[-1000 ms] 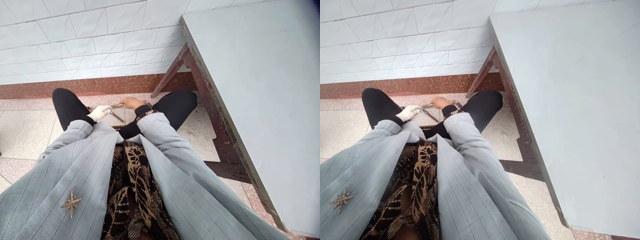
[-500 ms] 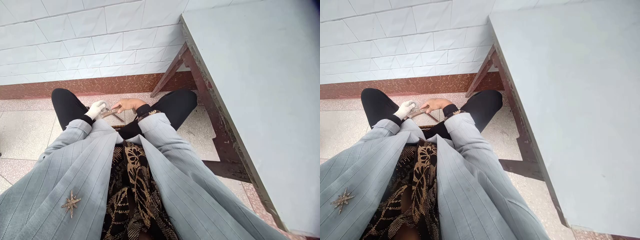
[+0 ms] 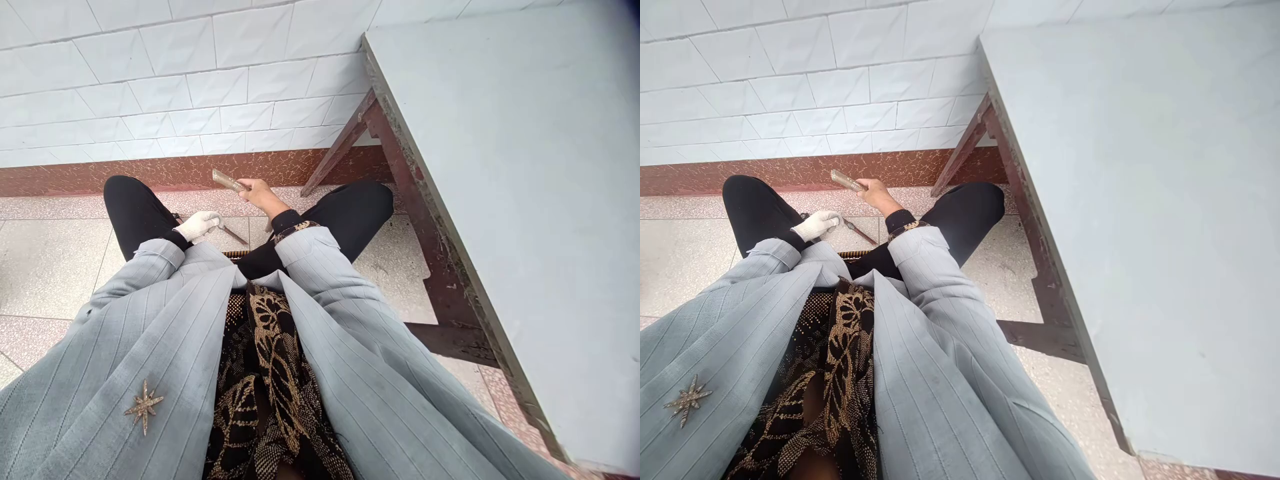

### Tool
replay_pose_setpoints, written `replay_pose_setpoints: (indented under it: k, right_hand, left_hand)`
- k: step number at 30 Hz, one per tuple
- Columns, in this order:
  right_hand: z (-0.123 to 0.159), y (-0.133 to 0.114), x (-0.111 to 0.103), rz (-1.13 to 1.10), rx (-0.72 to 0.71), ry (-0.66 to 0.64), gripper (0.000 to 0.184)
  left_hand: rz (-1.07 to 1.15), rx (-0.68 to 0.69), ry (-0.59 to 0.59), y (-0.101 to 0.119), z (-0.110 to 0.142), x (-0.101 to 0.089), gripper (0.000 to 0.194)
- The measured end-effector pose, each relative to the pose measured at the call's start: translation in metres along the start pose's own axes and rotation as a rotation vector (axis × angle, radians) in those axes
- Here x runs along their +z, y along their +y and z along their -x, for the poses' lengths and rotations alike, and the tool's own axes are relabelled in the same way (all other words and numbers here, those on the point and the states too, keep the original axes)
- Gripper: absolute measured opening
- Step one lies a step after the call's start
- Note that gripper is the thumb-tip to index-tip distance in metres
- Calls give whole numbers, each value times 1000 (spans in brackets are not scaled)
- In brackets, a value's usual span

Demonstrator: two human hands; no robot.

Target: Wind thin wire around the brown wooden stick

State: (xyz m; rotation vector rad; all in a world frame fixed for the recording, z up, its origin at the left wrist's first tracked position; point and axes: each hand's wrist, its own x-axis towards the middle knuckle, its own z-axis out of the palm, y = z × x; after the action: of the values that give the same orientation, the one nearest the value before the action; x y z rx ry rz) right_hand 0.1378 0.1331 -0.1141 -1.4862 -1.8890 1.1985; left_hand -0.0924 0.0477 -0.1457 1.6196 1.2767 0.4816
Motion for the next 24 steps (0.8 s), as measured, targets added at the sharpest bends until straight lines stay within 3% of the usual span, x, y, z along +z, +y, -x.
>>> replay_pose_setpoints:
  k: [6, 11, 19, 24]
  right_hand:
    - [15, -7, 3, 626, -80, -156, 45]
    - [21, -7, 10, 815, -156, -386, 44]
    - [15, -2, 13, 704, -282, -629, 50]
    - [17, -9, -3, 456, -316, -664, 58]
  left_hand:
    - [-202, 65, -47, 4, 3, 3, 19]
    - [-282, 105, -23, 16, 8, 2, 22]
    - [-172, 49, 157, 23, 8, -2, 19]
    - [-15, 10, 263, 14, 3, -7, 17]
